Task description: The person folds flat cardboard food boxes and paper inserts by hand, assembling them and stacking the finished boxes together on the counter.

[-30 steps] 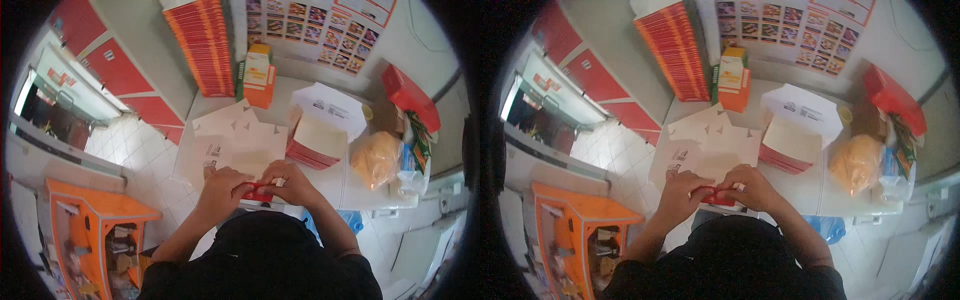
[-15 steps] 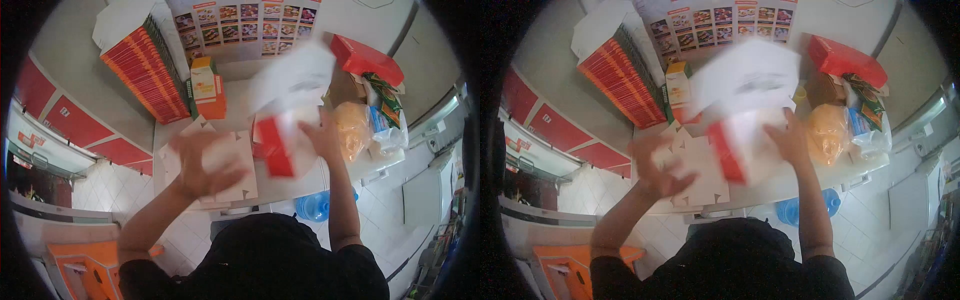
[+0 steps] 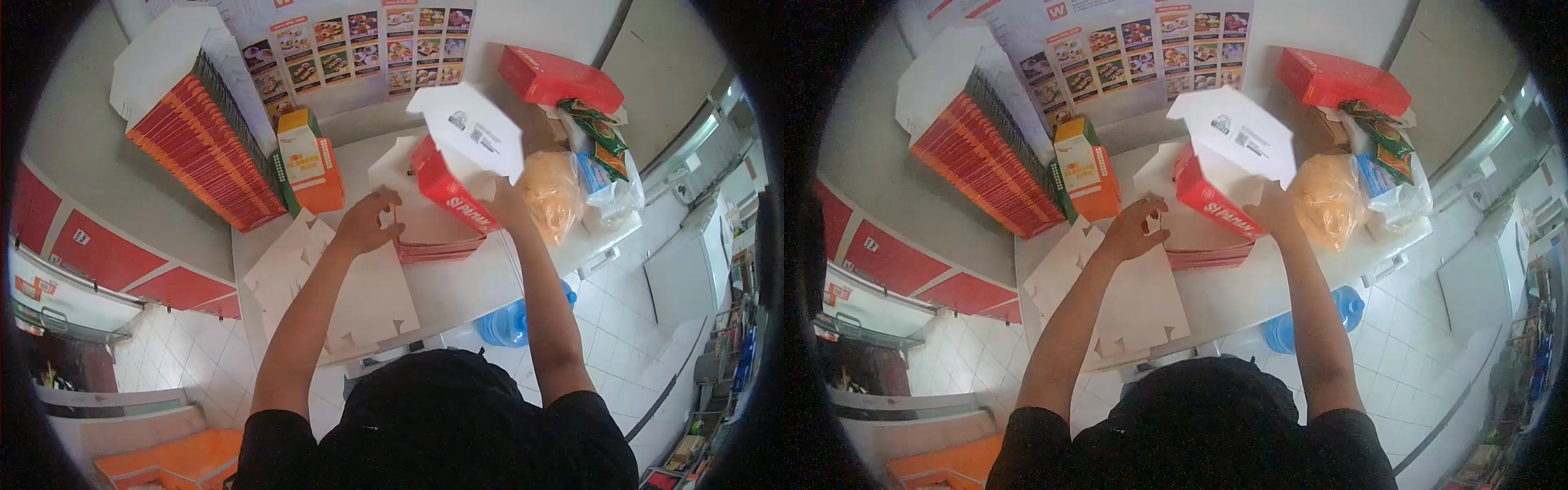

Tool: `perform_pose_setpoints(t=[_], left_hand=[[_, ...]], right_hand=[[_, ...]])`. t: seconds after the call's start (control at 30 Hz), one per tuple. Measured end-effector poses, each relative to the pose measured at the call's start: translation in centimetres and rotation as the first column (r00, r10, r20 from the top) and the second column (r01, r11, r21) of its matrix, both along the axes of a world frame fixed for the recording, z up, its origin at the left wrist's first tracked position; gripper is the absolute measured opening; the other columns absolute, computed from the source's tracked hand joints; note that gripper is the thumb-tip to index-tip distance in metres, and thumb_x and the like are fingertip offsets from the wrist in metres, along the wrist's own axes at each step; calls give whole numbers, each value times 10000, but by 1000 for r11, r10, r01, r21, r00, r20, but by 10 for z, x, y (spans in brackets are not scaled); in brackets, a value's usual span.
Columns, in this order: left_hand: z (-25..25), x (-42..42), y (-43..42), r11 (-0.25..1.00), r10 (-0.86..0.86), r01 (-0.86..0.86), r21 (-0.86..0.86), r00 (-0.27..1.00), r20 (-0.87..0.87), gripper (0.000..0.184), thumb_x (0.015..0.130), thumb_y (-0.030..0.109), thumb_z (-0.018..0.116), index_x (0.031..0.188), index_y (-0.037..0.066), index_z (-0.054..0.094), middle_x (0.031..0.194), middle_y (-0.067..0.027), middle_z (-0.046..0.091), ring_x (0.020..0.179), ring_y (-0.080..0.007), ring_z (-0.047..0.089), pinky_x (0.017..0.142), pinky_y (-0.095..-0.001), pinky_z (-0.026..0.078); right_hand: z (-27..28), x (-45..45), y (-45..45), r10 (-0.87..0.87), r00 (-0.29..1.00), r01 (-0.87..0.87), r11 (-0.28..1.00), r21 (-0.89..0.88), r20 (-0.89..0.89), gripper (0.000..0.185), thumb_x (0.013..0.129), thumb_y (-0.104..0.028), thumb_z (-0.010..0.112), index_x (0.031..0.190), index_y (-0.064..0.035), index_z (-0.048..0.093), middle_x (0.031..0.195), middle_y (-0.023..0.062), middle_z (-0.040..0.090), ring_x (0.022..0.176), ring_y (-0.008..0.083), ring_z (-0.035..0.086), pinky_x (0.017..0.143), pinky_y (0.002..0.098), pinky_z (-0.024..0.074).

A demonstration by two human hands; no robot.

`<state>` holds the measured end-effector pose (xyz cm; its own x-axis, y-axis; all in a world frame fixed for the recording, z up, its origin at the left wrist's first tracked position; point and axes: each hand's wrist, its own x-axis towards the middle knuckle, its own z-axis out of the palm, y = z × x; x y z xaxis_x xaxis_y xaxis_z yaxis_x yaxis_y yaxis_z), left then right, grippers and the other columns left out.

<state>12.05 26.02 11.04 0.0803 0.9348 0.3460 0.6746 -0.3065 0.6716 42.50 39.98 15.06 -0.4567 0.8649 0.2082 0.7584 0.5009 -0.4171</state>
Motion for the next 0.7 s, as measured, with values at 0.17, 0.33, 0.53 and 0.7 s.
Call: perform_pose_setpoints(t=[0.17,0.33,0.53,0.7], left_hand=[[11,-11,6,957,32,-48,-286,998,-61,546,816,208,795,1310,101,589,1074,-105,687,902,-258,684,779,-366,584],[-14,-11,12,970,48,19,-244,962,268,616,825,114,773,1396,119,541,1117,-138,721,968,-293,716,831,-391,605],[4,25,-27,993,-23,57,-104,952,304,558,934,-24,640,1455,122,505,1210,-185,707,1028,-289,724,906,-403,588],[-40,29,-34,979,35,-24,203,998,-53,688,957,-5,604,1584,157,370,1357,-246,634,1173,-366,676,1038,-398,516]], right_hand=[[-1,-11,-2,-97,965,79,993,86,242,389,881,-149,645,1240,-6,597,1156,307,677,1065,464,673,913,548,547],[-10,-25,3,-122,973,112,992,64,194,360,875,-35,562,1232,8,588,1072,318,690,1015,472,685,876,565,550],[-19,-25,5,-184,957,191,981,-10,225,389,864,-43,569,1248,16,588,1032,308,700,1019,456,695,869,545,559],[-15,-33,-9,-258,938,264,964,6,230,385,869,-81,580,1245,-3,598,966,278,714,975,461,701,843,537,569]])
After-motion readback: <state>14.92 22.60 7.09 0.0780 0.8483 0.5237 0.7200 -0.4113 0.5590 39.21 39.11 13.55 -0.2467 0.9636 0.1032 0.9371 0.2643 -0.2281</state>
